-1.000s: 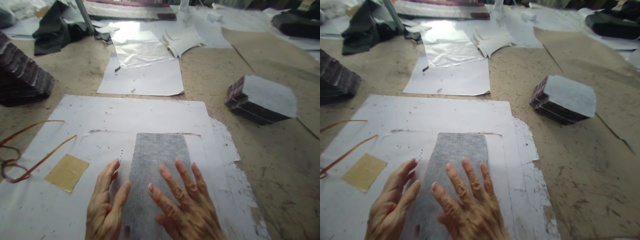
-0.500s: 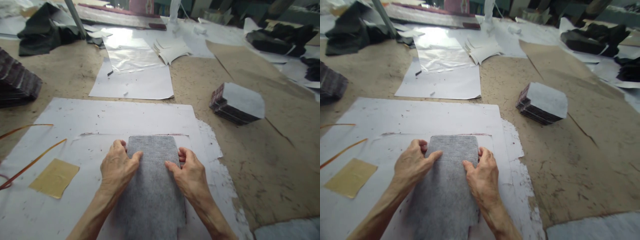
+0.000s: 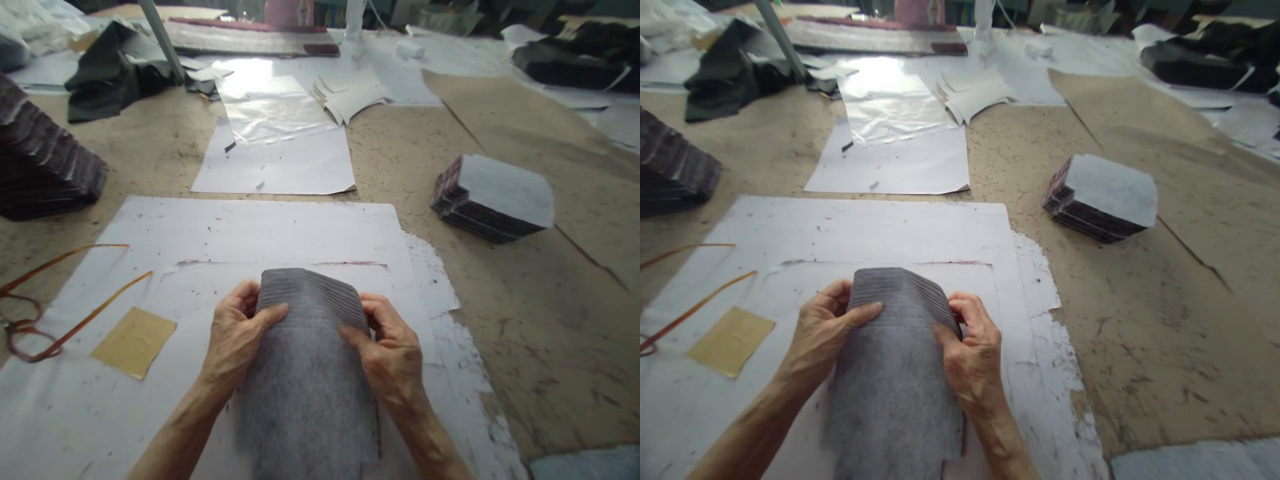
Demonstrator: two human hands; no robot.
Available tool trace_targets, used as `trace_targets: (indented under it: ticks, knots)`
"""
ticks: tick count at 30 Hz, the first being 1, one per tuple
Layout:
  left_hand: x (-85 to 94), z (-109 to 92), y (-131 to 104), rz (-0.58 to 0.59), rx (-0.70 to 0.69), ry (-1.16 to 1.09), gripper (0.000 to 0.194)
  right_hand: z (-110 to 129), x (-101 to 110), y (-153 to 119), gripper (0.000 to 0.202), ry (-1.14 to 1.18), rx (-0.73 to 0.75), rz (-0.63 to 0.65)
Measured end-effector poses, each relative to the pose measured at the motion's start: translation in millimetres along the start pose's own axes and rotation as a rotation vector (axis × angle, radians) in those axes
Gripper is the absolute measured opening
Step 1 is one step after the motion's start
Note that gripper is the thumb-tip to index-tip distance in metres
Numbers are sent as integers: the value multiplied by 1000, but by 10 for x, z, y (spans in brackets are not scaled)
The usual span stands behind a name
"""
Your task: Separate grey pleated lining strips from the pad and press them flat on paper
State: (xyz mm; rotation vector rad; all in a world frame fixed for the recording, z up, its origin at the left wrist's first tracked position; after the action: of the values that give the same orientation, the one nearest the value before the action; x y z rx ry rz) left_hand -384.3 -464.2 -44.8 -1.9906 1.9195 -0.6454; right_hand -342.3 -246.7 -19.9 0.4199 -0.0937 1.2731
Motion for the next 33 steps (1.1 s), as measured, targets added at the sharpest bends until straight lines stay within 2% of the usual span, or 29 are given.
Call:
trace_targets:
  ticks: [1, 3, 5, 7, 9, 11, 13, 15, 18, 21, 23, 26, 29, 33]
  knots:
    - [-6, -18, -15, 70, -19, -126, 24, 0, 11, -12, 12, 114, 19, -49]
    - [23, -44, -26, 136, -48, -274, 26, -44, 37, -21, 14, 304, 32, -145]
    - [3, 7, -8, 183, -9, -317, 27, -144, 27, -11, 18, 396, -16, -196]
    - [-37, 92, 11, 194, 49, -309, 30, -264, -46, 1, 22, 414, -126, -174]
    - [-21, 135, 10, 128, 46, -280, 34, -346, -131, -3, 28, 392, -237, -103]
    - [51, 147, -33, 2, -5, -224, 38, -360, -140, -12, 37, 316, -274, -46]
    - [124, 182, -127, -121, -51, -146, 48, -343, -36, -34, 50, 208, -254, -61]
    - [158, 270, -246, -187, -61, -97, 59, -345, 65, -95, 63, 141, -250, -85]
    - [124, 450, -406, -181, -25, -111, 63, -347, 37, -202, 73, 117, -250, -2]
    - [73, 539, -502, -165, -12, -138, 60, -280, -54, -248, 72, -59, -168, 143]
    - [69, 558, -519, -166, 0, -156, 59, -257, -81, -257, 69, -161, -128, 191]
    - [74, 545, -498, -133, 28, -172, 60, -288, -68, -247, 64, -118, -139, 169]
    - [101, 473, -434, -107, 62, -119, 61, -354, 1, -188, 62, -10, -218, 58]
    - [220, 294, -277, -235, 112, 72, 57, -303, 65, -2, 55, -120, -257, -32]
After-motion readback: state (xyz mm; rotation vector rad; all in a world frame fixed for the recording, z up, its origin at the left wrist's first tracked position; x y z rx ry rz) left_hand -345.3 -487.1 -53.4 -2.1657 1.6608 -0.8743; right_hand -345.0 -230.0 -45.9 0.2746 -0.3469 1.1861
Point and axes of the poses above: each hand's wrist, its own y-axis towards the middle knuckle, its own x-axis out of the back of the hand, z = x × y, the point moved 10 cm from there along y, towards the middle knuckle, and after that the axes turned 14 degrees about x, right-handed, at the moved point
